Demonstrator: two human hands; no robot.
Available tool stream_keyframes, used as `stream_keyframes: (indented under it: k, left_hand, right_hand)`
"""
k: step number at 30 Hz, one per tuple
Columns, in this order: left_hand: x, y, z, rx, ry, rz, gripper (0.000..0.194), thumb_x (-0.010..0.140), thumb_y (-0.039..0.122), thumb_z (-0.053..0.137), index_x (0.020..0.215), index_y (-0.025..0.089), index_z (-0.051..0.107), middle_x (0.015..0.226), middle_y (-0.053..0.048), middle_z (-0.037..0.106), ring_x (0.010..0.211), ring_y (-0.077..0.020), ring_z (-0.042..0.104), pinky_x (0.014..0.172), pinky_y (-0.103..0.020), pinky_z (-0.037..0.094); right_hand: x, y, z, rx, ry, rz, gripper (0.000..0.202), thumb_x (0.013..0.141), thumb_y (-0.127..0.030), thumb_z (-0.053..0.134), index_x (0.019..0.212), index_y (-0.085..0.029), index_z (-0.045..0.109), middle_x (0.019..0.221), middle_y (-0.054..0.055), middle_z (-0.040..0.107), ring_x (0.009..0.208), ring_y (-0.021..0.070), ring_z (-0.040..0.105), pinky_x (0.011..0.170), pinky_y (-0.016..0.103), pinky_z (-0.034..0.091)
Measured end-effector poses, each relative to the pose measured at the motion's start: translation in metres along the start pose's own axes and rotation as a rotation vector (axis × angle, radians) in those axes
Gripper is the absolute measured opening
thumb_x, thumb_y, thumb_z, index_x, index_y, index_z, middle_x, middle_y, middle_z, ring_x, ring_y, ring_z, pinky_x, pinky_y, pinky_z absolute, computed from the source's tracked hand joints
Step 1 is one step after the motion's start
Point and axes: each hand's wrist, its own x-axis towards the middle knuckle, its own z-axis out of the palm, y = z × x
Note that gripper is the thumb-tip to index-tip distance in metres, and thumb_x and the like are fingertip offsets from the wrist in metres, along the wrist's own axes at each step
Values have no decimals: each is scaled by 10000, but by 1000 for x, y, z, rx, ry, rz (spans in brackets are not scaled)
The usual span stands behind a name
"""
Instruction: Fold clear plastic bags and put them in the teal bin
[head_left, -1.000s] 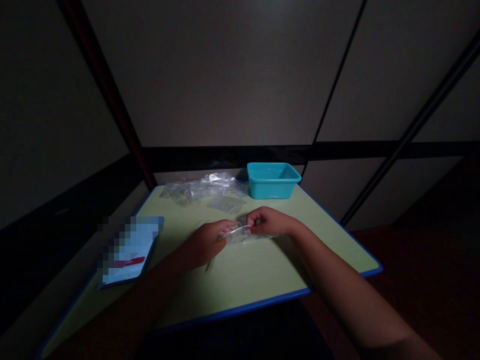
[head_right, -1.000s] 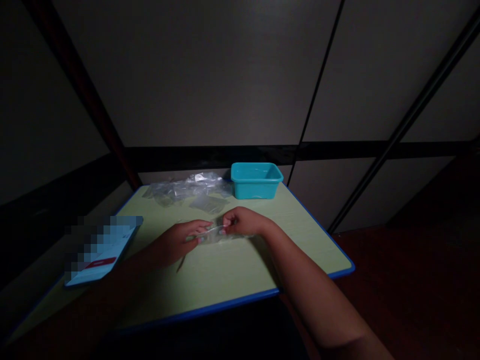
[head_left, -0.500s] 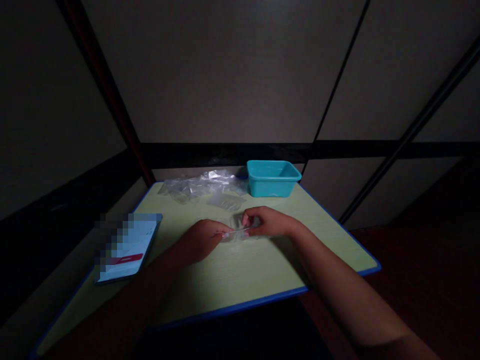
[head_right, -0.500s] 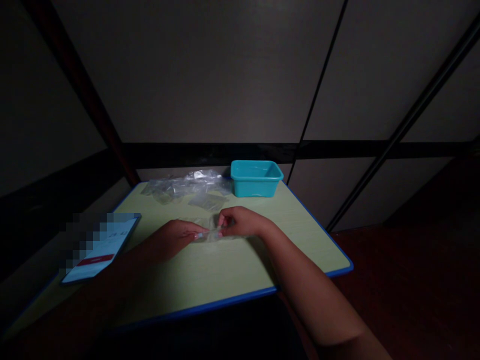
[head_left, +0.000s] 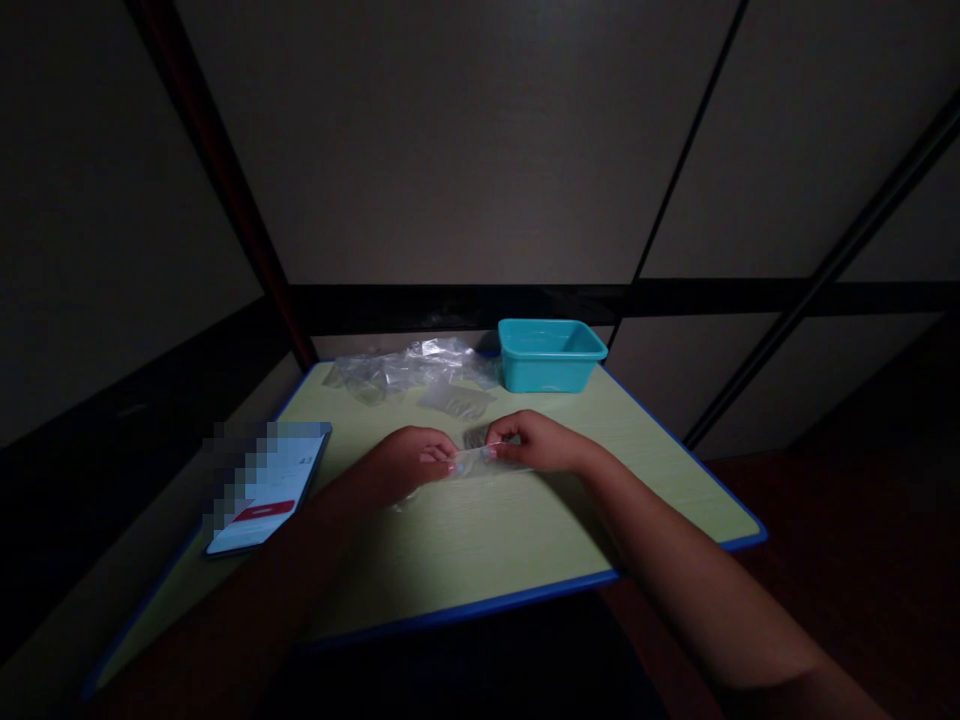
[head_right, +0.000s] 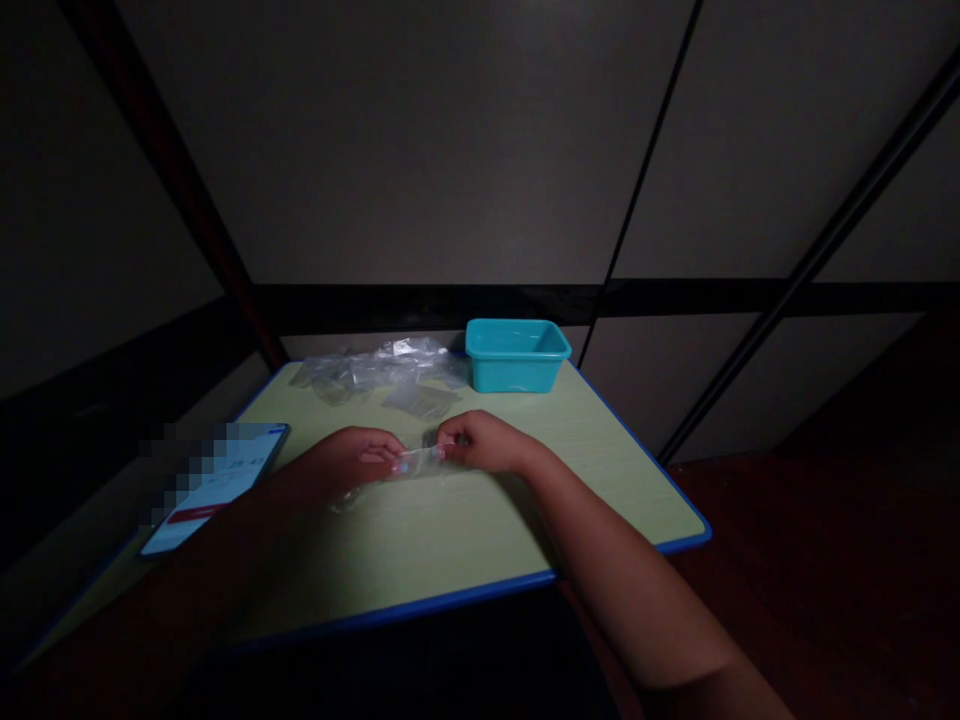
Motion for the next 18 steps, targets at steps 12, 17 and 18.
stream_keyframes:
  k: [12, 17, 18]
  left_hand:
    - [1, -10, -11, 35, 41, 20, 304, 651, 384, 587, 848, 152, 593, 653, -14, 646, 609, -174, 604, 569, -278, 436]
    - [0, -9, -11, 127, 87, 39, 313, 675, 416, 579, 839, 150, 597, 600, -4, 615, 597, -177, 590, 544, -268, 414]
    - [0, -9, -11, 139, 85, 35, 306, 680, 413, 578, 833, 148, 597, 602, -7, 616, 601, -179, 592, 552, -270, 418]
  right_hand:
    - [4, 10, 5, -76, 103, 16, 219, 826, -289, 453, 687, -141, 534, 606, -12, 488, 584, 98, 399, 554, 212, 320]
    - [5, 9, 5, -148, 123, 22, 177, 812, -235, 468, 691, -138, 555, 616, -13, 505, 588, 94, 407, 565, 212, 322]
    - [5, 8, 5, -151, 120, 22, 168, 809, -227, 472, 699, -136, 561, 621, -12, 512, 589, 94, 415, 566, 212, 324]
